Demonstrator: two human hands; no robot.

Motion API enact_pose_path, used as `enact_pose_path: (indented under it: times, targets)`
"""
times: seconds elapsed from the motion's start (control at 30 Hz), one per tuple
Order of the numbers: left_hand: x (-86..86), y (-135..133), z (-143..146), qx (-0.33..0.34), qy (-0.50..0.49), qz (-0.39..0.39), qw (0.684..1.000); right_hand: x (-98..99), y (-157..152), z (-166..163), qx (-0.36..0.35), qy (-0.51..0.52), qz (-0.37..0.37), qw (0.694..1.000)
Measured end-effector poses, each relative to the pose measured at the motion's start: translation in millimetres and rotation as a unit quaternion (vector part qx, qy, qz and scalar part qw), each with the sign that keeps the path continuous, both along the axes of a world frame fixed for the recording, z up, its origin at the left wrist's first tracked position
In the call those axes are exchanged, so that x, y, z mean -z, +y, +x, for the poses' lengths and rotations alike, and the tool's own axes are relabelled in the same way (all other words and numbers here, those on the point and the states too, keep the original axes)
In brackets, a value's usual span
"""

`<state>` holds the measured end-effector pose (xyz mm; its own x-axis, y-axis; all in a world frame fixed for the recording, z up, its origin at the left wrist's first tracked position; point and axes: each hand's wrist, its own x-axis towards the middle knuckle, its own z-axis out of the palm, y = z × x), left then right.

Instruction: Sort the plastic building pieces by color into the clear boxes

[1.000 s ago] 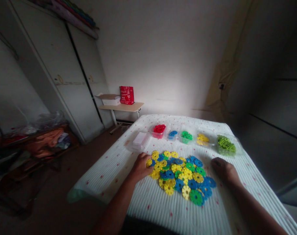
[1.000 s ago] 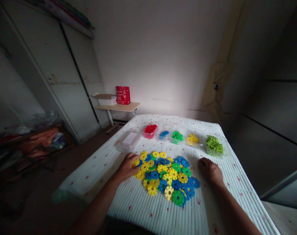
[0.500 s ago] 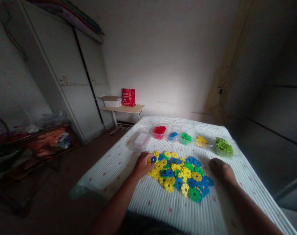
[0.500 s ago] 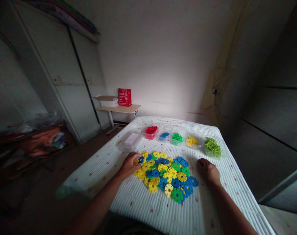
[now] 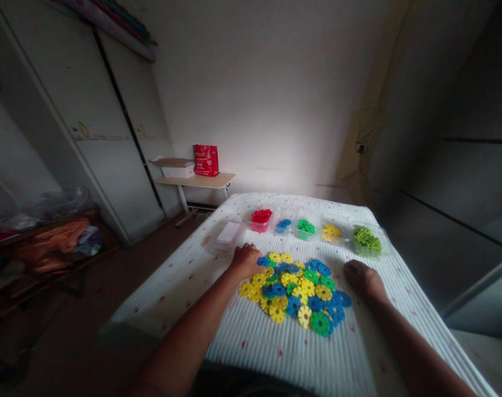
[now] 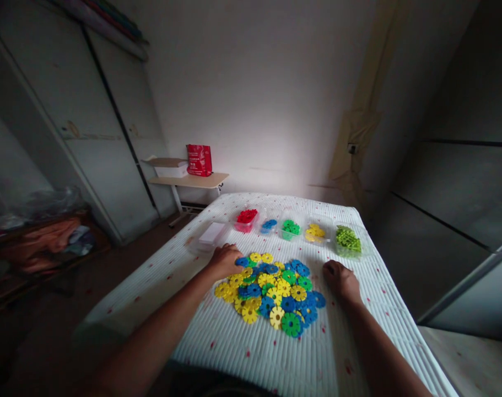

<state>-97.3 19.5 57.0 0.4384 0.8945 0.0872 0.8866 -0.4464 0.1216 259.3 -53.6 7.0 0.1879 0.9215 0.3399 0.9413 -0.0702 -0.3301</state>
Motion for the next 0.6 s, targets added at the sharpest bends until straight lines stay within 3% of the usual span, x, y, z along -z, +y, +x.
enact_pose_path:
  times: [0.3, 0.6]
  targets:
    - [-6.2, 12, 1, 0.0, 0.0, -0.033, 0.999, -0.5, -1, -2, 0.003, 0.004, 0.007, 1.0]
    - [-24.4, 11, 0, 0.014, -0.014, -0.019, 1.0, -2.2, -3, -5, 0.006, 0.009, 0.002, 1.0]
